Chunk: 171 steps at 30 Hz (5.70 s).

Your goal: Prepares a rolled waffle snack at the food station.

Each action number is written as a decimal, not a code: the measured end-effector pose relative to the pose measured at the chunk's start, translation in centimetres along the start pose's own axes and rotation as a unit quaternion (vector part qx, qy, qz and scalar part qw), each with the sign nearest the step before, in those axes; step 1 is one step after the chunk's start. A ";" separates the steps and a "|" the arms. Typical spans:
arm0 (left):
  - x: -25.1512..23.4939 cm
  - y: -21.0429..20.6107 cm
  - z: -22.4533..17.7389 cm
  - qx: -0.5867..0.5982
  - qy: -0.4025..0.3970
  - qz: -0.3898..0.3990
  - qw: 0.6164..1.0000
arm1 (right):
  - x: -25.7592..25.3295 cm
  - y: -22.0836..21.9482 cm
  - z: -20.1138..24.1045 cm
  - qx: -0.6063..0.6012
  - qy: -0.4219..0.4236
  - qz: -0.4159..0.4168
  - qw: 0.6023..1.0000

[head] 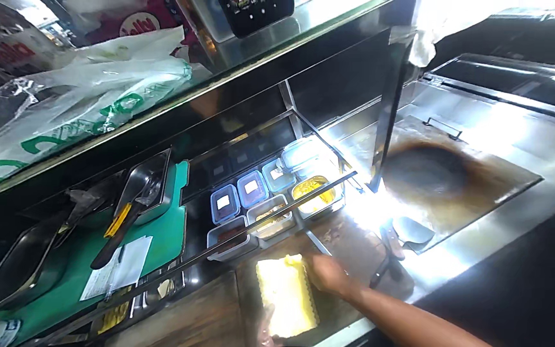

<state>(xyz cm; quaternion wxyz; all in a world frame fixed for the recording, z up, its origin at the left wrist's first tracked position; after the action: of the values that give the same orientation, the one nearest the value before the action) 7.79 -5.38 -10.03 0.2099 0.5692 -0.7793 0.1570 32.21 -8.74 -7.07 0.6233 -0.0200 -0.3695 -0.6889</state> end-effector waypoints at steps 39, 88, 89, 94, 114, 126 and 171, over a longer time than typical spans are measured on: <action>0.2 2.5 0.7 0.056 0.058 0.055 0.995 | 3.0 -3.7 -0.7 0.063 0.020 -0.030 0.997; 3.8 2.9 2.9 0.095 0.072 0.029 0.992 | 13.9 -6.4 0.6 0.219 0.043 -0.037 0.974; 3.9 2.9 3.1 0.101 0.073 0.033 0.992 | 14.3 -6.4 0.7 0.217 0.043 -0.050 0.974; 3.6 2.5 3.1 0.091 0.069 0.034 0.993 | 9.3 -4.3 0.5 0.225 0.012 -0.079 0.971; -1.1 2.7 1.3 0.123 0.063 0.028 0.990 | 11.8 -8.9 1.4 -0.361 -0.112 0.000 0.926; -3.0 -3.9 -7.4 -0.374 -0.150 0.082 0.912 | 14.5 -4.6 -3.0 -0.463 -0.070 -0.103 0.878; -3.9 -3.6 -7.2 -0.653 0.032 -0.024 0.756 | 21.0 6.9 -21.0 -0.537 -0.080 -0.187 0.819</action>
<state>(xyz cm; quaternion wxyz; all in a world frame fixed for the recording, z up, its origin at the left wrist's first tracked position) 13.28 0.20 -5.80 0.5594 0.3066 -0.6716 -0.3769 42.73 -37.30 -8.75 0.3418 -0.3369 0.0140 -0.8772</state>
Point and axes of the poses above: each hand's wrist, its own x-axis away from the middle knuckle, its own y-axis out of the back of the hand, z = x × y, the point moved 5 cm from there along -x, towards the middle knuckle, and after that the axes turned 13 degrees about -x, right-handed, at the moved point
